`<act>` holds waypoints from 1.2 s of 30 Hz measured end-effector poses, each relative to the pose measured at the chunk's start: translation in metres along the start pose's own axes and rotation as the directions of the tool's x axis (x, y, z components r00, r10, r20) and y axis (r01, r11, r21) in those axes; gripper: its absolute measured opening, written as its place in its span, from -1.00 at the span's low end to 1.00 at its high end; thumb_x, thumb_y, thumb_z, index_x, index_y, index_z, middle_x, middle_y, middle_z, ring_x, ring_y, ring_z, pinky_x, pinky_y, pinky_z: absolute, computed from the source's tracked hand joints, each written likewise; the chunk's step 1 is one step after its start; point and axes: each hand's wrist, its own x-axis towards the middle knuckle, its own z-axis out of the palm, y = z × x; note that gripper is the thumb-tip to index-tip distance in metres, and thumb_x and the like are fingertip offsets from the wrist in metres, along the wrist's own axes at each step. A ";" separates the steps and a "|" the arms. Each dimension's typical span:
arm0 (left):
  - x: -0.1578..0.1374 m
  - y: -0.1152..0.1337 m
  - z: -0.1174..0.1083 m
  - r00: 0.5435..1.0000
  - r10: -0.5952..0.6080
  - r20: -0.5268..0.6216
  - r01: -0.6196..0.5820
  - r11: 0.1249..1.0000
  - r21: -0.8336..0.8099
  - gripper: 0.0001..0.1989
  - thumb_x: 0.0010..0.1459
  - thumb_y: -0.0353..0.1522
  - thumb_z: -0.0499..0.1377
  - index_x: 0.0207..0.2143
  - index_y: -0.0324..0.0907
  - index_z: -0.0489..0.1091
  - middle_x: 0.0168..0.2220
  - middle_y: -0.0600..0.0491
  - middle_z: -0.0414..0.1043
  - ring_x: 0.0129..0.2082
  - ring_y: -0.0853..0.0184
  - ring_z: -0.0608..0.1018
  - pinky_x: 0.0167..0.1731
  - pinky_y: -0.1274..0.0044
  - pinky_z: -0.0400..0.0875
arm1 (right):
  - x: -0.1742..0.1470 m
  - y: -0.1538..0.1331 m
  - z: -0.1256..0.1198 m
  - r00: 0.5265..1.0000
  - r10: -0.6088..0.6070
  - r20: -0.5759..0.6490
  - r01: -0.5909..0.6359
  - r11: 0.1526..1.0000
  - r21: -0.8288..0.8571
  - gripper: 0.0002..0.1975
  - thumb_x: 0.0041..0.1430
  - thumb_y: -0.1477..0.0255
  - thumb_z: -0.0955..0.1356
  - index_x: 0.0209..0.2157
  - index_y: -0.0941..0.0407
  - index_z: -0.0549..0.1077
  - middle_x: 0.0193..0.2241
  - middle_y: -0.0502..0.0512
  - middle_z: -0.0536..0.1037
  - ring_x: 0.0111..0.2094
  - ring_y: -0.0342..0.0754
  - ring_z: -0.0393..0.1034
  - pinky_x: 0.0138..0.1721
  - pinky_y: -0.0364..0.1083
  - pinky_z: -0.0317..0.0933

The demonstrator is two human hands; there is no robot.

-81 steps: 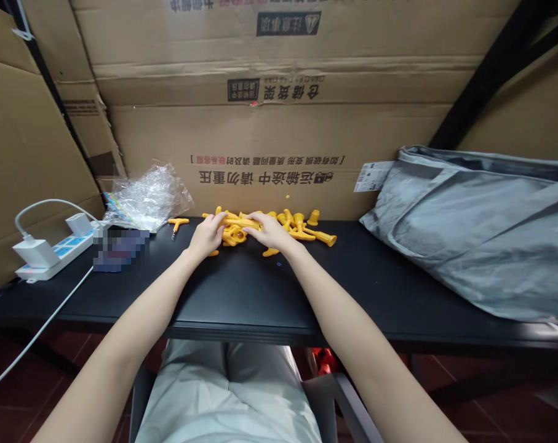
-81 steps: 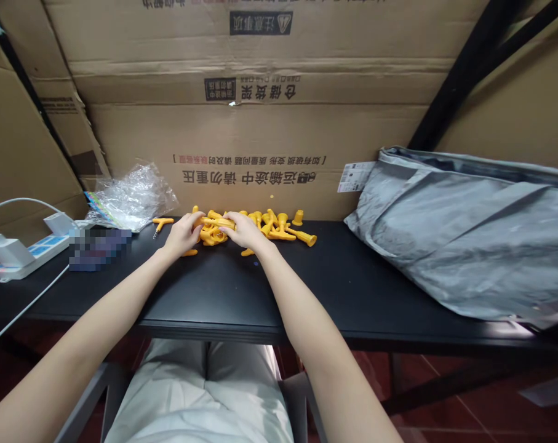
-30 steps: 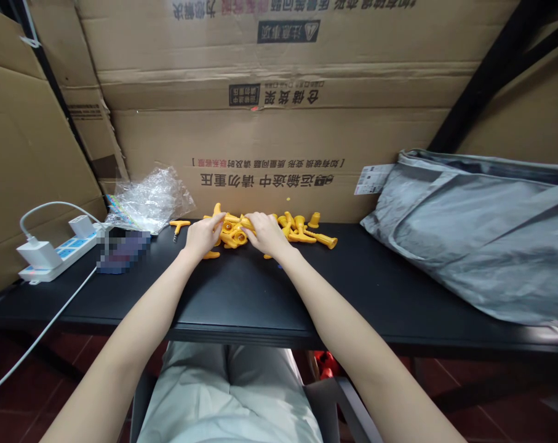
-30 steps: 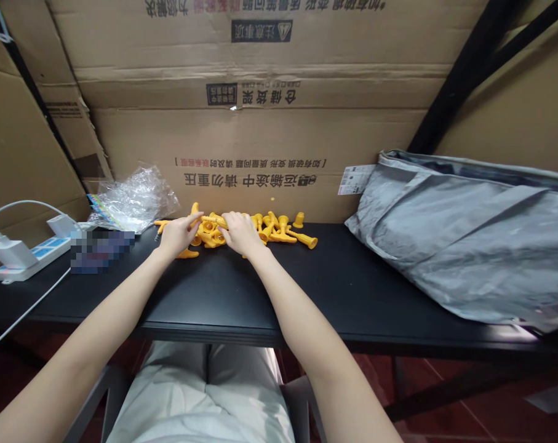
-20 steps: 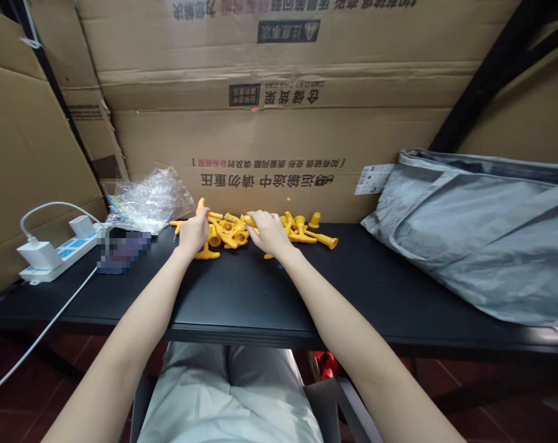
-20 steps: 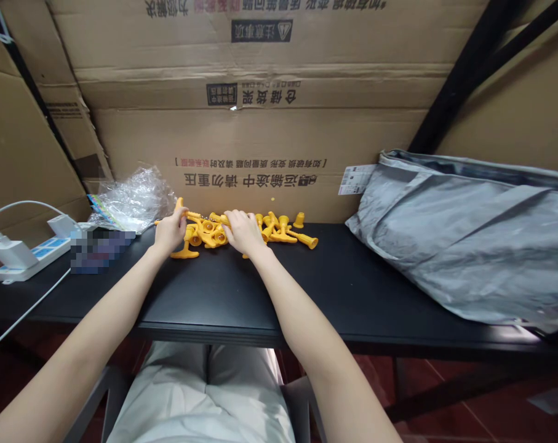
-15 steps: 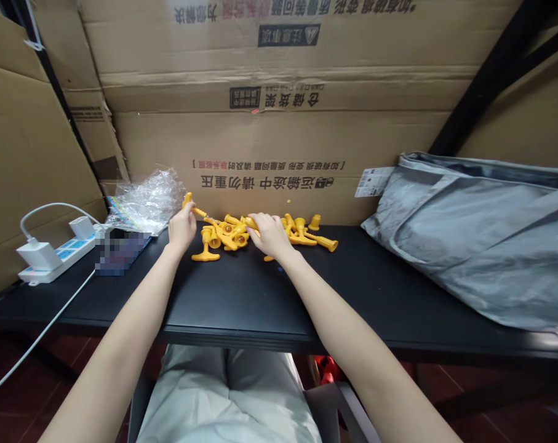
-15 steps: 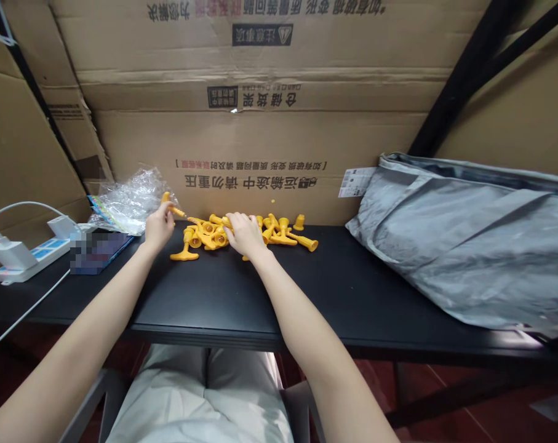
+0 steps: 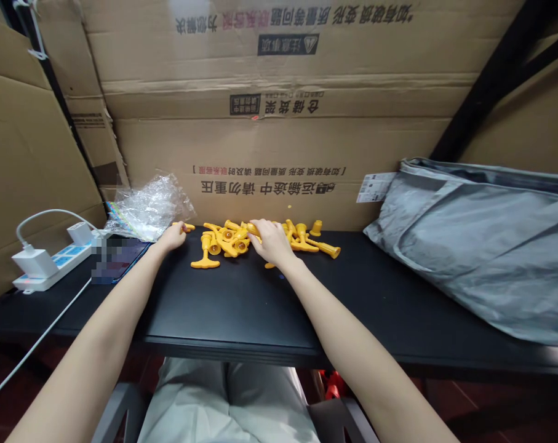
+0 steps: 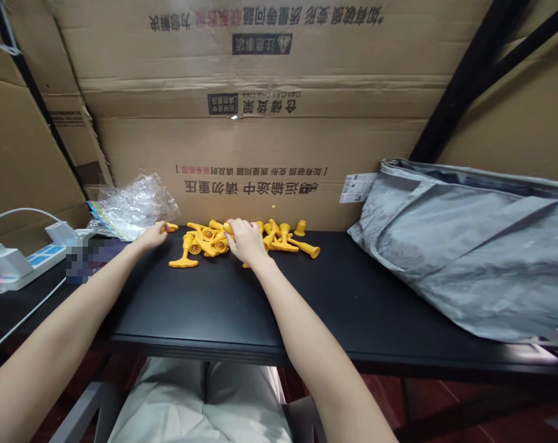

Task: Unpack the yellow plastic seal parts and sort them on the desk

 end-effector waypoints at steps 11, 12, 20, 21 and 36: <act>0.005 -0.006 0.009 0.996 0.013 0.093 -0.048 0.921 0.388 -0.61 0.17 -0.39 -0.05 0.01 -0.19 0.37 -0.07 -0.14 0.44 -0.04 0.15 0.48 -0.04 0.41 0.36 | -0.001 0.000 0.000 1.000 -0.003 0.018 0.003 1.000 0.005 -0.71 0.27 0.39 0.22 -0.02 0.17 0.37 -0.12 0.25 0.52 -0.09 0.10 0.36 -0.09 0.00 0.06; 0.006 -0.007 0.011 0.996 0.022 0.088 -0.055 0.916 0.398 -0.60 0.18 -0.38 -0.05 0.02 -0.18 0.38 -0.07 -0.14 0.43 -0.03 0.14 0.46 -0.03 0.40 0.35 | -0.001 0.000 0.000 1.000 -0.002 0.021 0.002 1.000 0.006 -0.71 0.27 0.39 0.22 -0.02 0.18 0.37 -0.12 0.25 0.52 -0.09 0.10 0.36 -0.09 0.00 0.06; 0.003 -0.008 0.025 0.999 0.021 0.047 -0.038 0.910 0.412 -0.55 0.19 -0.37 -0.05 0.09 -0.13 0.38 -0.01 -0.13 0.29 0.02 0.13 0.37 0.06 0.41 0.25 | -0.001 -0.001 -0.001 0.999 0.013 0.036 -0.013 1.000 0.011 -0.70 0.26 0.39 0.23 -0.02 0.19 0.37 -0.12 0.24 0.52 -0.10 0.10 0.35 -0.08 0.01 0.04; 0.004 -0.008 0.026 0.998 0.025 0.050 -0.043 0.914 0.404 -0.54 0.19 -0.38 -0.05 0.11 -0.14 0.37 -0.01 -0.13 0.30 0.03 0.13 0.36 0.08 0.41 0.23 | -0.001 -0.001 -0.001 0.999 0.014 0.039 -0.014 1.000 0.012 -0.70 0.26 0.39 0.23 -0.02 0.19 0.37 -0.12 0.24 0.52 -0.10 0.10 0.35 -0.08 0.01 0.04; 0.006 -0.012 0.038 1.000 -0.018 0.014 0.013 0.959 0.283 -0.52 0.19 -0.39 -0.03 0.16 -0.23 0.31 0.09 -0.18 0.28 0.10 0.15 0.38 0.18 0.40 0.19 | -0.002 -0.001 0.002 0.998 0.058 0.019 -0.059 0.994 0.094 -0.71 0.21 0.39 0.27 -0.05 0.17 0.41 -0.14 0.24 0.53 -0.08 0.12 0.36 -0.05 0.06 0.11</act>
